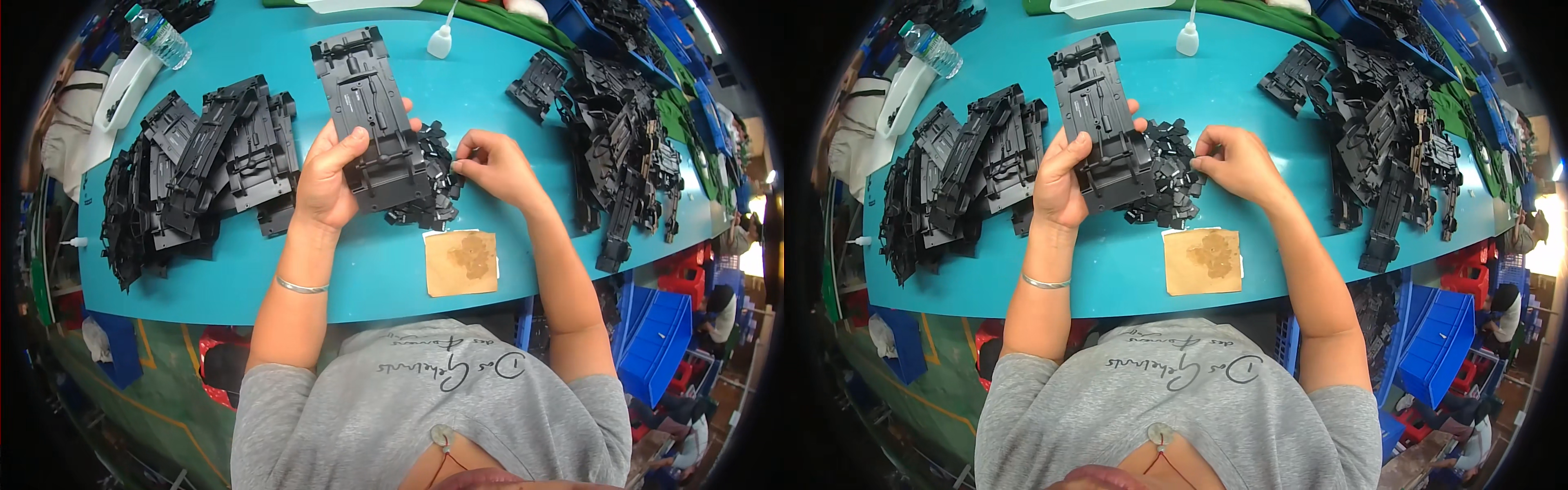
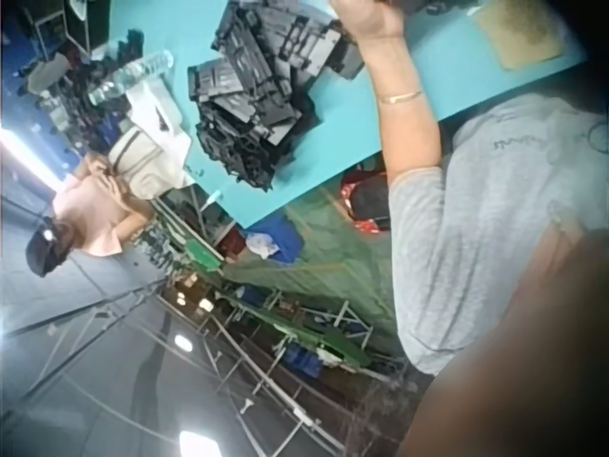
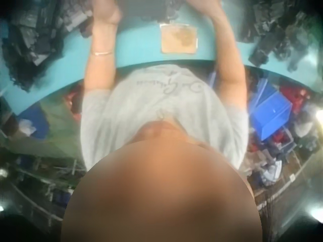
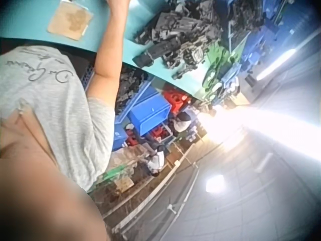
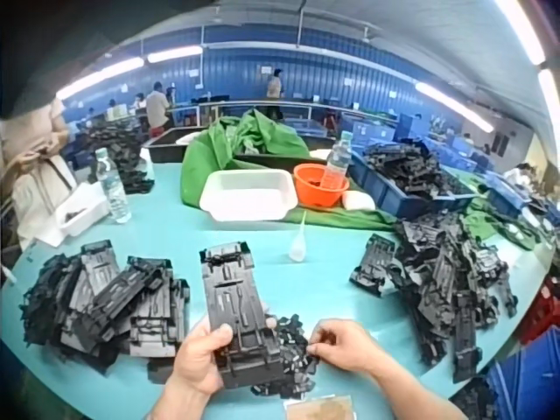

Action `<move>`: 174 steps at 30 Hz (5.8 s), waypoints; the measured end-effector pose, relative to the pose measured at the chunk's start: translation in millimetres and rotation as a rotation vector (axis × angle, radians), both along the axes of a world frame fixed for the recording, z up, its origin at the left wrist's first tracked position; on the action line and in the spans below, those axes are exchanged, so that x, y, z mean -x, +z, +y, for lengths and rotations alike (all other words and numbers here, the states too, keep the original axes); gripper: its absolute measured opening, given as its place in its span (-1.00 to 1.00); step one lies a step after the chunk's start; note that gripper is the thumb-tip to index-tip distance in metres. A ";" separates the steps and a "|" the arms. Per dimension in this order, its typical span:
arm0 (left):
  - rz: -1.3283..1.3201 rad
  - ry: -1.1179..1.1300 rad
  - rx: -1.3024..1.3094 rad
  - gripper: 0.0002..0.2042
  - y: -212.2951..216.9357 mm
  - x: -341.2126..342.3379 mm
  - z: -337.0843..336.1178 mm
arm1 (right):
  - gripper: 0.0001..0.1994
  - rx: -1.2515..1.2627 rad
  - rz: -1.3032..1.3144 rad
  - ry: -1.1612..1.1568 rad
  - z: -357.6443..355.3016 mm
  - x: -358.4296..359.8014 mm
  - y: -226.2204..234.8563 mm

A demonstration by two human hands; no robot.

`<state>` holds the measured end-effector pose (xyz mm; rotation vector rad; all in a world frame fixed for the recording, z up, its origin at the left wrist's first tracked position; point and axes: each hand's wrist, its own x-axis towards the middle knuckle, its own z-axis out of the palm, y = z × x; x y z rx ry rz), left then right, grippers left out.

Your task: The person applies glue from a bottle to small plastic components, then assembles them onto a toy car chassis by hand.

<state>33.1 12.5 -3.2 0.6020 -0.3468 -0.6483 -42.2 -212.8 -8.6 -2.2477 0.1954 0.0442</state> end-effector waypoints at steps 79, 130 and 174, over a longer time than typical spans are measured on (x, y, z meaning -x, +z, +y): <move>0.105 -0.119 0.043 -0.35 -1.0 16.7 -12.5 | -0.88 0.612 -0.284 0.241 48.2 114.9 24.4; -0.038 -0.012 -0.072 -0.37 2.8 36.1 -20.8 | -0.80 0.309 -0.778 0.057 71.2 68.2 25.0; -0.036 0.023 -0.020 -0.39 3.6 27.1 -16.1 | -0.81 0.362 -0.371 0.199 40.1 114.9 17.7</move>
